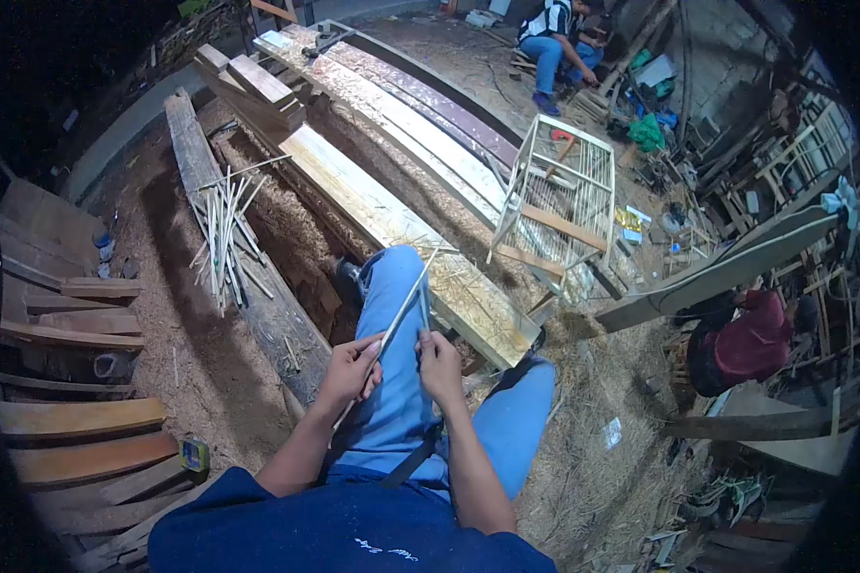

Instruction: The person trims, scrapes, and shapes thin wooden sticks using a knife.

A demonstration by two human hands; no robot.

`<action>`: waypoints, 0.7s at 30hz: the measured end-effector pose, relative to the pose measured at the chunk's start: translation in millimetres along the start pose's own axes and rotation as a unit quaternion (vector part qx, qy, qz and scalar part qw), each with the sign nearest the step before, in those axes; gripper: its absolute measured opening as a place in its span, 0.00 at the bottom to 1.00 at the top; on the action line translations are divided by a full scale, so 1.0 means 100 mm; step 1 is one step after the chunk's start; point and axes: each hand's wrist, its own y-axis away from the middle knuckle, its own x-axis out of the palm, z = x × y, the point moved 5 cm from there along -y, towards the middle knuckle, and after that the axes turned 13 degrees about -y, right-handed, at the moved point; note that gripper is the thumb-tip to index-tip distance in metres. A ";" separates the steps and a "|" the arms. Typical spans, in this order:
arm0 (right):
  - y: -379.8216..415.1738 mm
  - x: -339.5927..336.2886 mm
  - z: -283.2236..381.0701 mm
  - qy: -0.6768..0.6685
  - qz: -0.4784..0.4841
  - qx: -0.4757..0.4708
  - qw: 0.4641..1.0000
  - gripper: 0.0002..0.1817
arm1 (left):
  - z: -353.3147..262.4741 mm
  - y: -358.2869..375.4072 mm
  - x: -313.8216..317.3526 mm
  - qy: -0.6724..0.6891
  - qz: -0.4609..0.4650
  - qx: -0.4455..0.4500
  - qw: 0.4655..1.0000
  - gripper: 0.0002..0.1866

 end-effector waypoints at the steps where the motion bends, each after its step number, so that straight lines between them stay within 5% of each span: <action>1: -0.02 0.03 -0.01 0.000 0.001 0.001 1.000 0.25 | -0.01 -0.04 -0.01 0.001 -0.001 -0.001 1.000 0.20; 3: -0.02 0.09 0.13 0.137 0.001 -0.095 0.986 0.24 | -0.04 -0.11 -0.02 0.000 -0.004 -0.006 1.000 0.20; 10: -0.17 0.19 0.18 0.288 0.023 -0.090 0.953 0.24 | -0.17 -0.25 -0.01 0.001 -0.022 -0.005 1.000 0.19; 21: -0.25 0.19 0.17 0.316 0.032 -0.124 0.940 0.26 | -0.12 -0.26 0.02 -0.052 -0.068 0.018 0.996 0.17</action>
